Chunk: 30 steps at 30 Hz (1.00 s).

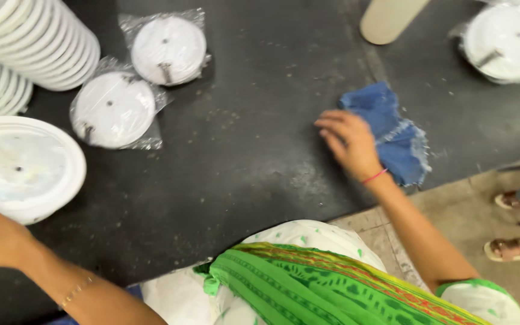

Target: The person wipes white round plastic light fixture housings with a blue cloth, then wraps each cleaned housing in a clear plastic bag and places the wrapped units into a blue plastic crate, repeating the cycle for successive units.

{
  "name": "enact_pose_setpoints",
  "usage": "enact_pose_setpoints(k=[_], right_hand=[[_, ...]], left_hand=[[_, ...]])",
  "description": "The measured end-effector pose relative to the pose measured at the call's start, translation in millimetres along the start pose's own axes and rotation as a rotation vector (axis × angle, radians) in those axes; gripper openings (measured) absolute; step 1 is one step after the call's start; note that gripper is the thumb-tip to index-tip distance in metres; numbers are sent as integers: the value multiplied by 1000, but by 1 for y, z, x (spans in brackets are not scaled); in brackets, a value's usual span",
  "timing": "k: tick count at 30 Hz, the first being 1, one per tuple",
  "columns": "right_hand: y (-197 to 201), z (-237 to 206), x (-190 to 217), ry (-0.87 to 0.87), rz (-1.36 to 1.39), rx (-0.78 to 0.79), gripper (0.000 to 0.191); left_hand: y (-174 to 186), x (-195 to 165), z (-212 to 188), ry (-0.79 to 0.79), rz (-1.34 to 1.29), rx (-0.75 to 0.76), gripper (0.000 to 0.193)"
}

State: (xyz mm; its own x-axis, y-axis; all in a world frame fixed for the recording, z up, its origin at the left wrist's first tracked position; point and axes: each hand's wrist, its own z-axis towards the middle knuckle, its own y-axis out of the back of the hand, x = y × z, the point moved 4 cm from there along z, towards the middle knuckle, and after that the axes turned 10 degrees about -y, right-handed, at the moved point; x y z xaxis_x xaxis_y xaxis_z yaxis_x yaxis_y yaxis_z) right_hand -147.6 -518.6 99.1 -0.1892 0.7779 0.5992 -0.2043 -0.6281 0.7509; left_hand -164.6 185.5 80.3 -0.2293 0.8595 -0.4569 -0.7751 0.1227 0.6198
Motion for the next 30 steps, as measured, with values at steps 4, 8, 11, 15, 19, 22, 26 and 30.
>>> enact_pose_setpoints(k=[4, 8, 11, 15, 19, 22, 26, 30], right_hand=[[31, 7, -65, 86, -375, -45, 36], [9, 9, -108, 89, -467, 18, 45], [-1, 10, -126, 97, -377, -35, 39], [7, 22, -133, 74, -128, -108, 35], [57, 65, -133, 66, 74, -245, 40], [131, 119, -142, 196, 100, -441, 28], [174, 205, -155, 267, -105, -604, 15], [146, 239, -164, 345, -175, -491, 11]], left_hand=[[-25, -107, -53, -132, -403, 136, 26], [-75, -227, -125, -3, -701, 409, 28], [-97, -288, -166, 77, -694, 526, 30], [-115, -330, -202, 93, -762, 536, 30], [-120, -344, -224, 82, -720, 501, 29], [-119, -348, -237, 117, -690, 492, 27], [-119, -346, -248, 205, -656, 500, 29], [-114, -338, -260, 289, -797, 478, 30]])
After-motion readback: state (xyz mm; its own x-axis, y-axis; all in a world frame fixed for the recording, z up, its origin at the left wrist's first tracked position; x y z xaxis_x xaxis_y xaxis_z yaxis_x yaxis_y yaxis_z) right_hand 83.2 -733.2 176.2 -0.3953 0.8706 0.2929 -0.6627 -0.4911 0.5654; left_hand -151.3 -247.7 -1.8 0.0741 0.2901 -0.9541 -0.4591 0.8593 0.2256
